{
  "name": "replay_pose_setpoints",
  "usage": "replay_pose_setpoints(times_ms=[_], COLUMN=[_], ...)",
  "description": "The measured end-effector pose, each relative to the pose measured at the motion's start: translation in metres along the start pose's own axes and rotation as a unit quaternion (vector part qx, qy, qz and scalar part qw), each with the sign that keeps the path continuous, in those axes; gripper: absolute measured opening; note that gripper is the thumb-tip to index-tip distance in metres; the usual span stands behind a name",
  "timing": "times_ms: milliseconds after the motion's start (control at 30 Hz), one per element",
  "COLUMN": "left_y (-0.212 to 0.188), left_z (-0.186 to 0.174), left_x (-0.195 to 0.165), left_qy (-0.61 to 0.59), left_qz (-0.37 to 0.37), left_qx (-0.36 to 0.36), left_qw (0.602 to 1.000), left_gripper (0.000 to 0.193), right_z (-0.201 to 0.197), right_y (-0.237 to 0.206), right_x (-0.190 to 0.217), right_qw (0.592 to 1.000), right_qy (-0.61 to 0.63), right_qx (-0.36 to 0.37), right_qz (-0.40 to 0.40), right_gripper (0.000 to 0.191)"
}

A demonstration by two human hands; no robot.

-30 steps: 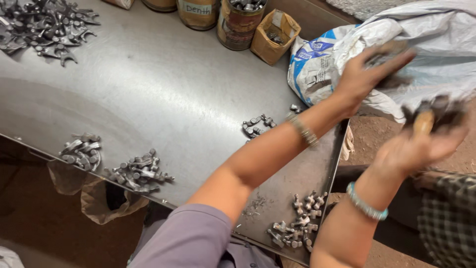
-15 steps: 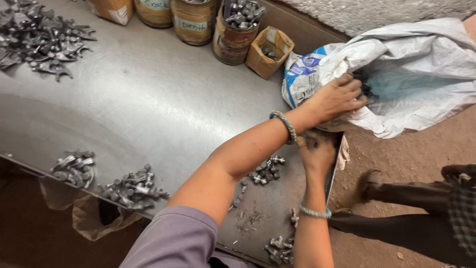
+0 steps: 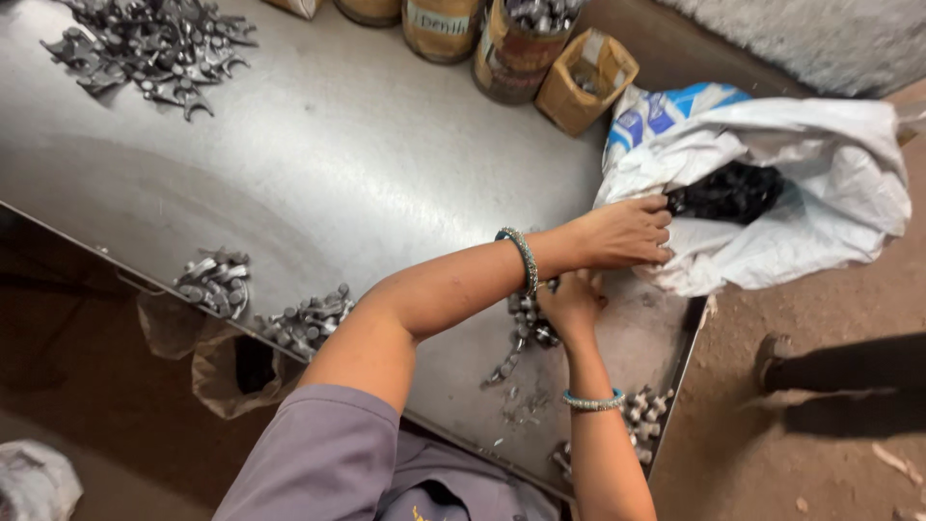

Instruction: The person picks up small metal castings from a steel table one at a time, turns them in their hands, and places them into sorted piles, occasionally brushing debris aside. Near the end, other workers bring a large sack and pour more castings onto the table.

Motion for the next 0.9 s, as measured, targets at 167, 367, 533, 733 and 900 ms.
replay_pose_setpoints(times_ms=[167, 367, 533, 733, 900], left_y=[-0.023, -0.126, -0.224, -0.246, -0.239], left_z=[-0.029, -0.076, -0.084, -0.083, -0.060], left_x=[-0.020, -0.051, -0.105, -0.147, -0.151], left_qy=[0.113, -0.105, -0.347, -0.379, -0.387], left_qz=[-0.061, -0.267, -0.520, -0.600, -0.585], left_qx=[-0.146, -0.001, 0.198, 0.138, 0.087], left_qw=[0.981, 0.958, 0.755, 0.691, 0.707], left_gripper=[0.051, 0.084, 0.122, 0.130, 0.123], right_z=[-0.005, -0.025, 0.006, 0.020, 0.020], right_y=[-0.076, -0.153, -0.178, -0.172, -0.178], right_x=[0.011, -0.035, -0.031, -0.024, -0.025], right_qw=[0.962, 0.974, 0.977, 0.972, 0.980], right_qy=[0.186, 0.173, 0.138, 0.155, 0.140], right_qx=[-0.033, -0.082, -0.118, -0.156, -0.110], right_qz=[-0.199, -0.122, -0.107, -0.077, -0.084], right_gripper=[0.042, 0.036, 0.061, 0.051, 0.043])
Point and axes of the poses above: each hand's wrist, its own y-axis towards the middle knuckle, its own z-axis out of the palm, x = y × z, the point moved 5 cm from there along y, towards the middle knuckle, and after that the axes turned 5 degrees about x, right-handed, at the moved point
